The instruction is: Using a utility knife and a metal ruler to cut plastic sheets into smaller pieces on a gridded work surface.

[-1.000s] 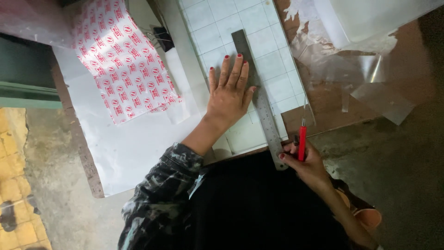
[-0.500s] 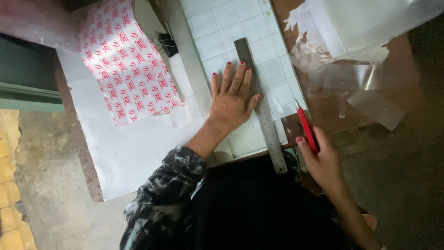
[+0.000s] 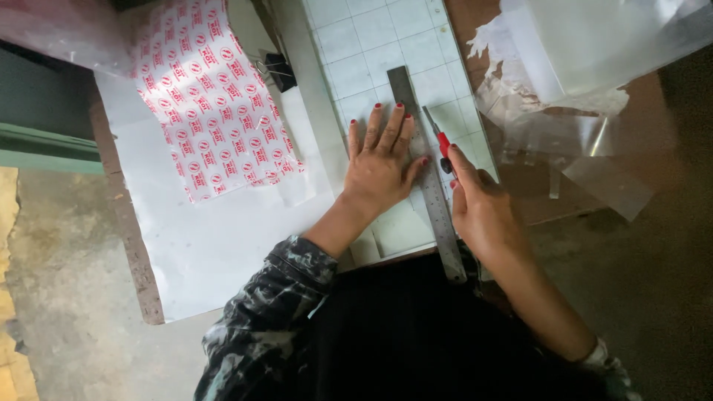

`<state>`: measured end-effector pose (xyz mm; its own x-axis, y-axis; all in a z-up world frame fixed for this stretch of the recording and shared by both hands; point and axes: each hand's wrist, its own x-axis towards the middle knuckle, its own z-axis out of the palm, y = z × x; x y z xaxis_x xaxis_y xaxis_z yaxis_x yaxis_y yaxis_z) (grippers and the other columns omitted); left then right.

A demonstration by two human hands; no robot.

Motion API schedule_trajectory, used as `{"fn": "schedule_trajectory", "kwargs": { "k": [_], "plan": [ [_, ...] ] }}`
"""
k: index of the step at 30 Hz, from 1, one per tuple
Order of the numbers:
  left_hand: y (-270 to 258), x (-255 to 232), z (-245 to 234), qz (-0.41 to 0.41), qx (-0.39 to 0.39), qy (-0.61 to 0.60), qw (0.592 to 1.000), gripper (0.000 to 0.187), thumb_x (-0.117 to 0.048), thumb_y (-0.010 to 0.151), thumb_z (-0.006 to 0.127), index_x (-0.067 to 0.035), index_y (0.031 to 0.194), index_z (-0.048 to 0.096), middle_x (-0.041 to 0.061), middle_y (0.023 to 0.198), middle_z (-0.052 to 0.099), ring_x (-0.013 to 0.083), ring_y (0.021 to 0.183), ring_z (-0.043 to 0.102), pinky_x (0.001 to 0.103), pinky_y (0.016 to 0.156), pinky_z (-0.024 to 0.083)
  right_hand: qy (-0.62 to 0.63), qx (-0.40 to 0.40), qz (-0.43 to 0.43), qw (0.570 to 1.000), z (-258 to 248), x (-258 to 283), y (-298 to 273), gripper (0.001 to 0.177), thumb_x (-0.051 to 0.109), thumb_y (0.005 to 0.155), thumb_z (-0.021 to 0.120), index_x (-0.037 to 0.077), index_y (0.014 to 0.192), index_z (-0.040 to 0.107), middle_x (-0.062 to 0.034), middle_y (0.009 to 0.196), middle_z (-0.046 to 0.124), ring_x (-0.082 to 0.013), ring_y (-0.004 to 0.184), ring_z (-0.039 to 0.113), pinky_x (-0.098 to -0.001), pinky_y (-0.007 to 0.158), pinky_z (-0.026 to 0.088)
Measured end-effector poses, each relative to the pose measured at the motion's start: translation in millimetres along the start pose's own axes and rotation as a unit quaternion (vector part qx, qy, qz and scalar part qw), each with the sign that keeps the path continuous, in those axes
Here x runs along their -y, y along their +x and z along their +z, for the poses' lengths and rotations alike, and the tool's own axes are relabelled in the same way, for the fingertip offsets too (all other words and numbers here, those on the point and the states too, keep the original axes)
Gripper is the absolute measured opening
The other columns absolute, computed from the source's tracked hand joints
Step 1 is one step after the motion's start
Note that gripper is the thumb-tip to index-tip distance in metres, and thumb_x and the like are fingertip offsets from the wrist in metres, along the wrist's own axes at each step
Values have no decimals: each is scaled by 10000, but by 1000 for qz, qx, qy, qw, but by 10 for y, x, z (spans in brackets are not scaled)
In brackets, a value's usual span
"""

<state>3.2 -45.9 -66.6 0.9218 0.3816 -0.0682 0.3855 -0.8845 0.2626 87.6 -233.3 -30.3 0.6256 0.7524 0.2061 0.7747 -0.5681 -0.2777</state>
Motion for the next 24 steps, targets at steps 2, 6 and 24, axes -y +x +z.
{"fn": "schedule_trajectory", "kwargs": {
  "k": [2, 6, 24],
  "plan": [
    [-6, 4, -27, 4, 0, -13, 1000, 733, -590, 1069, 387, -150, 1648, 290, 77, 1733, 145, 388, 1587, 77, 674, 1234, 58, -66, -45, -38, 996, 114, -53, -11, 567, 236, 965, 618, 332, 1522, 581, -67, 869, 711, -358, 696, 728, -455, 572, 601],
    [-6, 6, -28, 6, -4, -15, 1000, 732, -587, 1077, 389, -142, 1649, 286, 84, 1734, 140, 393, 1587, 69, 673, 1233, 62, -71, -59, -65, 994, 127, -85, -13, 541, 240, 964, 621, 312, 1500, 610, -62, 845, 707, -346, 698, 729, -455, 566, 595],
    [33, 23, 172, -9, -38, -6, 999, 778, -664, 1036, 440, -191, 1641, 321, 34, 1731, 171, 368, 1590, 97, 689, 1231, 112, -55, 16, -47, 997, -91, -33, -251, 632, 237, 932, 602, 309, 1558, 546, -138, 851, 731, -422, 675, 719, -554, 561, 566]
  ]
}}
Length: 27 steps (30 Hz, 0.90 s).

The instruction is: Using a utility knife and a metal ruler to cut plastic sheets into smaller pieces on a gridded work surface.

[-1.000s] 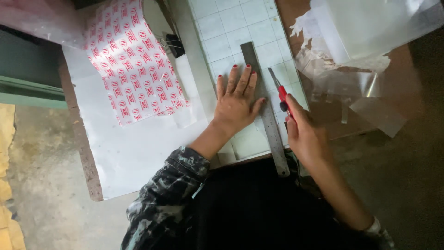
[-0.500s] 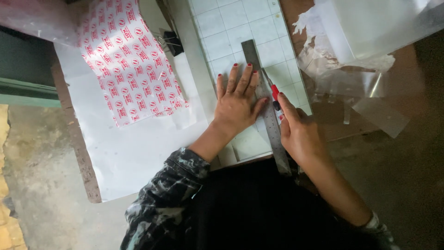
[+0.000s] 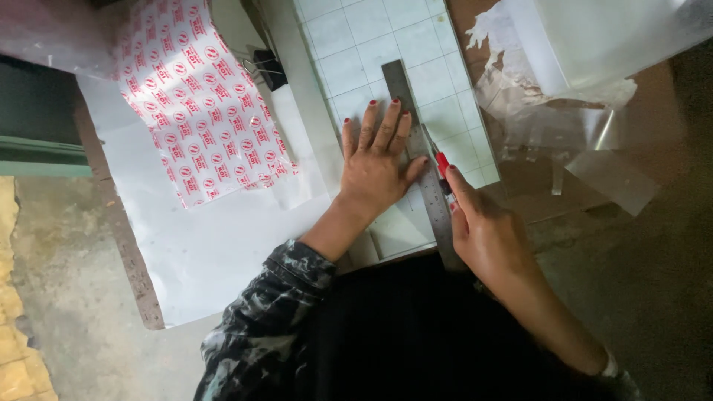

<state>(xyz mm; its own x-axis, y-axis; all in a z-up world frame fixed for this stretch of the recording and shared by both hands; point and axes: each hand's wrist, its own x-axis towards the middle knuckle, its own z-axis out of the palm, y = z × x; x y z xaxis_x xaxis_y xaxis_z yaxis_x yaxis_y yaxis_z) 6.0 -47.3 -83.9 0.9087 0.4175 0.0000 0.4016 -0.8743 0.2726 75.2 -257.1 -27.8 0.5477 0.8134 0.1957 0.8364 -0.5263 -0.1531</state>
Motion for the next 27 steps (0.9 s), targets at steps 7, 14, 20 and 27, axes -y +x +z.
{"fn": "schedule_trajectory", "kwargs": {
  "k": [7, 14, 20, 27],
  "plan": [
    [-4, 27, 92, 12, -32, 14, 999, 787, -647, 1040, 496, -189, 1648, 295, 42, 1732, 172, 375, 1589, 120, 692, 1229, 139, -19, 18, -4, 1000, -287, 129, -138, 646, 196, 898, 620, 299, 1533, 569, -96, 801, 724, -369, 659, 731, -507, 501, 558],
    [-9, 2, -54, 9, 14, 13, 1000, 765, -650, 1071, 395, -175, 1656, 263, 58, 1737, 134, 382, 1589, 77, 682, 1227, 102, 13, 50, 20, 998, -330, 93, -361, 646, 188, 899, 603, 316, 1530, 560, -128, 886, 744, -408, 718, 731, -547, 586, 584],
    [3, 6, -71, 4, 46, 12, 999, 788, -654, 1061, 391, -178, 1664, 217, 57, 1742, 101, 378, 1592, 39, 685, 1228, 74, 112, 52, 49, 991, -372, -71, -300, 618, 157, 926, 604, 274, 1532, 570, -176, 1062, 757, -426, 908, 730, -525, 688, 594],
    [-6, 27, 8, 11, -13, 7, 1000, 784, -635, 1047, 477, -174, 1647, 271, 55, 1736, 147, 384, 1589, 110, 687, 1228, 124, 87, -40, 16, 995, 183, -35, 319, 567, 211, 973, 593, 279, 1536, 567, -159, 976, 745, -435, 818, 728, -542, 626, 580]
  ]
}}
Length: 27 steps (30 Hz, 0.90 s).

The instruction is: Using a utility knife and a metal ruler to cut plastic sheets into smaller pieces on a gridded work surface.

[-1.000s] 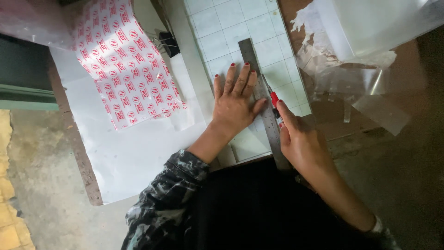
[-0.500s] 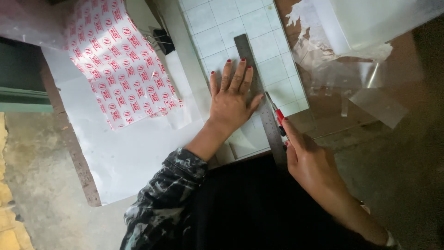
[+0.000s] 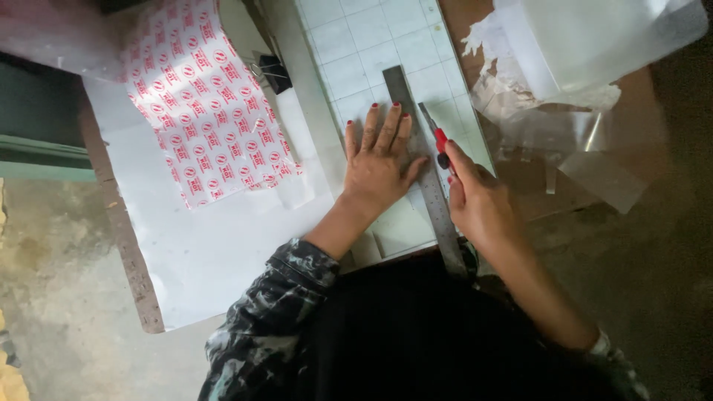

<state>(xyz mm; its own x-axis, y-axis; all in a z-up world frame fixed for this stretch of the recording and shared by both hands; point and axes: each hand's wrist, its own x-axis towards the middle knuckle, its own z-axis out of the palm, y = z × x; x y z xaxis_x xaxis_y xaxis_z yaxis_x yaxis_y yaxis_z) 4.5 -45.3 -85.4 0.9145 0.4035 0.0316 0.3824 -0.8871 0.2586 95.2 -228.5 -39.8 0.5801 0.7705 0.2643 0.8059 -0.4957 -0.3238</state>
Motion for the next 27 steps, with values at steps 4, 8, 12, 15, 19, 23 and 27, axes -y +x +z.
{"fn": "schedule_trajectory", "kwargs": {
  "k": [4, 8, 12, 15, 19, 23, 27],
  "plan": [
    [5, -3, -12, -2, 14, 1, 1000, 785, -643, 1041, 463, -183, 1650, 281, 39, 1738, 129, 371, 1590, 85, 681, 1233, 107, -58, -22, -15, 998, 105, -10, 78, 579, 228, 947, 620, 327, 1517, 592, -101, 918, 745, -375, 729, 734, -487, 581, 592],
    [30, -33, -105, -16, 64, -5, 998, 791, -656, 1045, 413, -188, 1660, 246, 30, 1742, 94, 363, 1594, 38, 683, 1236, 64, -35, 2, -9, 999, 187, -39, 29, 592, 214, 946, 604, 303, 1530, 570, -138, 888, 730, -386, 768, 733, -499, 596, 595],
    [30, -26, -131, -15, 76, -9, 997, 786, -639, 1052, 422, -183, 1664, 237, 43, 1743, 86, 370, 1594, 33, 678, 1236, 60, -52, 27, -9, 998, -26, 12, -61, 603, 216, 935, 623, 280, 1533, 576, -157, 902, 743, -423, 757, 733, -537, 603, 592],
    [26, -27, -124, -11, 66, -16, 998, 791, -648, 1050, 429, -167, 1654, 258, 56, 1739, 102, 381, 1591, 60, 684, 1237, 78, -36, 59, -11, 998, -105, 13, -138, 610, 218, 929, 637, 249, 1535, 572, -199, 909, 750, -456, 785, 723, -561, 603, 583],
    [27, -34, -127, -10, 62, -22, 998, 792, -649, 1052, 420, -164, 1657, 258, 56, 1740, 107, 379, 1593, 48, 690, 1232, 43, -50, 94, 14, 994, -289, 108, -260, 626, 214, 921, 606, 271, 1543, 557, -188, 974, 758, -436, 828, 734, -550, 626, 590],
    [6, -26, -90, -5, 31, -16, 999, 778, -630, 1057, 454, -154, 1648, 283, 69, 1735, 135, 388, 1590, 78, 690, 1233, 75, -24, 120, 13, 992, -486, 243, -364, 652, 160, 899, 604, 236, 1544, 542, -202, 1016, 756, -460, 827, 729, -565, 588, 588],
    [5, -2, 32, 3, 9, -16, 1000, 789, -636, 1056, 464, -148, 1648, 279, 83, 1728, 161, 400, 1584, 94, 701, 1221, 87, -69, 126, 33, 989, -544, 195, -596, 665, 207, 900, 603, 296, 1555, 528, -181, 1021, 759, -459, 781, 726, -606, 617, 578]
  ]
}}
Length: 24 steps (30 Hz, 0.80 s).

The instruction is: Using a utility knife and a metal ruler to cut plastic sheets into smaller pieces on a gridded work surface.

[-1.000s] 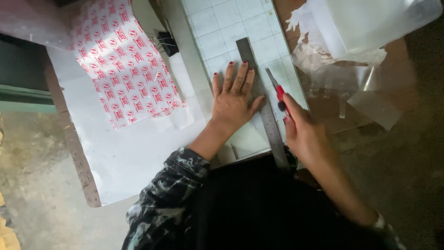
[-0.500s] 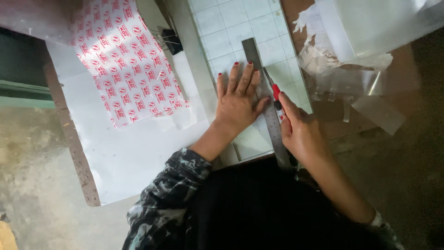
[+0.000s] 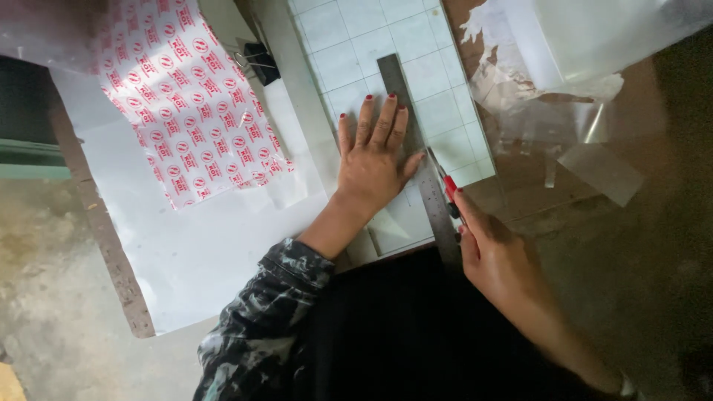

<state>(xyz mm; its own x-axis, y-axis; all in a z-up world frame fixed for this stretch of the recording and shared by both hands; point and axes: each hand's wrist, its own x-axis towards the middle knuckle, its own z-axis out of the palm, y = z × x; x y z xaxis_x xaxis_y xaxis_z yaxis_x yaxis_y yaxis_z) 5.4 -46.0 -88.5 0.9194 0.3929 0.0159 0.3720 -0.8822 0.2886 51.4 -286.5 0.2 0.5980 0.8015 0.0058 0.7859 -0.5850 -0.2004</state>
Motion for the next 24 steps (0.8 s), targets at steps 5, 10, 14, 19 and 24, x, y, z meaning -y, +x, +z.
{"fn": "schedule_trajectory", "kwargs": {
  "k": [5, 10, 14, 19, 24],
  "plan": [
    [6, 5, -42, 13, -22, 13, 1000, 802, -647, 1024, 452, -108, 1608, 340, 58, 1705, 185, 376, 1569, 105, 688, 1222, 115, 153, 89, 56, 982, -129, -48, -157, 676, 106, 899, 588, 253, 1543, 447, -164, 1338, 693, -409, 1019, 719, -497, 793, 559],
    [23, -18, -166, -7, 52, -12, 999, 770, -620, 1055, 398, -147, 1648, 266, 71, 1735, 134, 381, 1584, 29, 686, 1216, 43, 336, 66, 134, 930, -141, -290, 81, 695, 288, 966, 531, 175, 1625, 344, -179, 1131, 656, -297, 860, 658, -417, 724, 579],
    [10, -17, -215, -8, 77, -15, 997, 781, -608, 1054, 396, -141, 1654, 221, 79, 1737, 99, 387, 1583, 5, 686, 1219, 17, 256, 16, 157, 954, 511, -933, 373, 447, 476, 962, 744, 147, 1221, 587, -92, 949, 660, -333, 820, 685, -452, 682, 521],
    [12, -41, -329, -15, 103, -13, 994, 769, -622, 1061, 335, -150, 1657, 222, 67, 1742, 70, 369, 1588, -14, 666, 1230, -11, 186, 7, 116, 976, 259, -356, 1302, 500, 413, 861, 810, 151, 1192, 541, -80, 1118, 642, -341, 1035, 676, -482, 817, 533],
    [17, -34, -374, -14, 116, -18, 993, 778, -625, 1060, 319, -143, 1659, 194, 80, 1741, 67, 369, 1588, -25, 658, 1237, -28, 76, 22, -13, 997, 489, -416, 1817, 539, 248, 768, 852, 48, 1169, 552, -182, 1160, 569, -464, 1081, 594, -535, 891, 512]
  ]
}}
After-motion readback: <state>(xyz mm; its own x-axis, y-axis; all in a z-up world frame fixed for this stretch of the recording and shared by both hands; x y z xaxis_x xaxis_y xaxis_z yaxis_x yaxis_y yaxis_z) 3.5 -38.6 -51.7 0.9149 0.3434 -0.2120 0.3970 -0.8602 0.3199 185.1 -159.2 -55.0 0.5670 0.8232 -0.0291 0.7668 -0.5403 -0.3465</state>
